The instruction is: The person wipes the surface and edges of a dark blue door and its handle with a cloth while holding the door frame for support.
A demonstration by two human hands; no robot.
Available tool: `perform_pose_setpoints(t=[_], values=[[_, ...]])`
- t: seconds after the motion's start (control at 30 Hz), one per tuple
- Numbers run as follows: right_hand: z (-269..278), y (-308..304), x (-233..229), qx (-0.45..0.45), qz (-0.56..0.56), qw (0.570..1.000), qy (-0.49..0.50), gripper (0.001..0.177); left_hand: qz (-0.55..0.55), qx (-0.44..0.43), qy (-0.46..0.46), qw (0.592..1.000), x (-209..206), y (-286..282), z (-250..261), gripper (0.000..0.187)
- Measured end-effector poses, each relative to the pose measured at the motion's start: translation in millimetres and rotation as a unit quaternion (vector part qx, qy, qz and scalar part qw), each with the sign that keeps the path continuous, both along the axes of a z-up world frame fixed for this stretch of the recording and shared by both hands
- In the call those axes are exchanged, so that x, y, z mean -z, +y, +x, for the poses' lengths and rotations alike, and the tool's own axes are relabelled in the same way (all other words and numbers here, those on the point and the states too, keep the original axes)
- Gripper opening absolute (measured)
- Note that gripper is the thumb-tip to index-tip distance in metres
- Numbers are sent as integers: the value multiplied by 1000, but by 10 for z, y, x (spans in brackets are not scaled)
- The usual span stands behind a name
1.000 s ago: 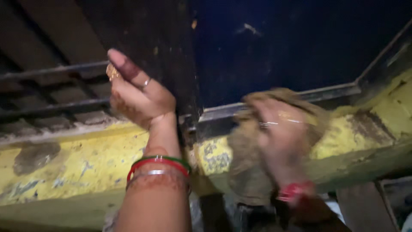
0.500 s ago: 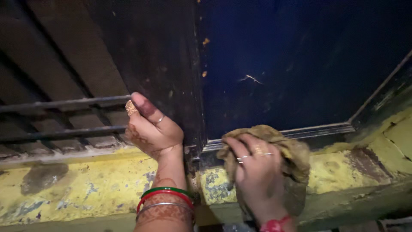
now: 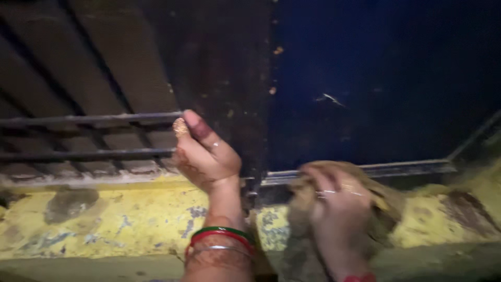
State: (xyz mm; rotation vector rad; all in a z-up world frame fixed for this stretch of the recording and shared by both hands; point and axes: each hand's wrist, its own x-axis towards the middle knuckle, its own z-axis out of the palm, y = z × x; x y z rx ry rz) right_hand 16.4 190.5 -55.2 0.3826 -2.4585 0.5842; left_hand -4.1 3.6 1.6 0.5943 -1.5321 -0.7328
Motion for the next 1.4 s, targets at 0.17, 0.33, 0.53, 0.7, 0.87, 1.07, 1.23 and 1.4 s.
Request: perform_pose_setpoints(t=[0.17, 0.33, 0.53, 0.7, 0.87, 1.07, 1.23, 1.4], values=[[217, -416, 143, -23, -25, 994, 107, 37, 48, 24, -40, 998, 5, -43, 13, 57], [77, -167, 77, -46, -101, 988, 104, 30, 4, 7, -8, 1000, 0, -34, -5, 54], [167, -319, 152, -38, -162, 974, 154, 37, -32, -23, 4, 999, 21, -45, -2, 55], [185, -271, 159, -158, -34, 973, 164, 39, 37, 31, -25, 998, -26, -43, 22, 53], [246, -45, 137, 10, -114, 987, 112, 19, 15, 12, 1, 1000, -5, -71, 4, 54], [219, -500, 167, -239, -12, 953, 187, 31, 45, 18, -15, 999, -32, -30, 30, 57], [86, -365, 154, -174, -92, 963, 181, 35, 94, -6, -67, 993, 37, -45, -63, 60], [29, -210, 190, -280, -28, 934, 222, 38, 32, -19, -40, 998, -36, -72, -68, 58]])
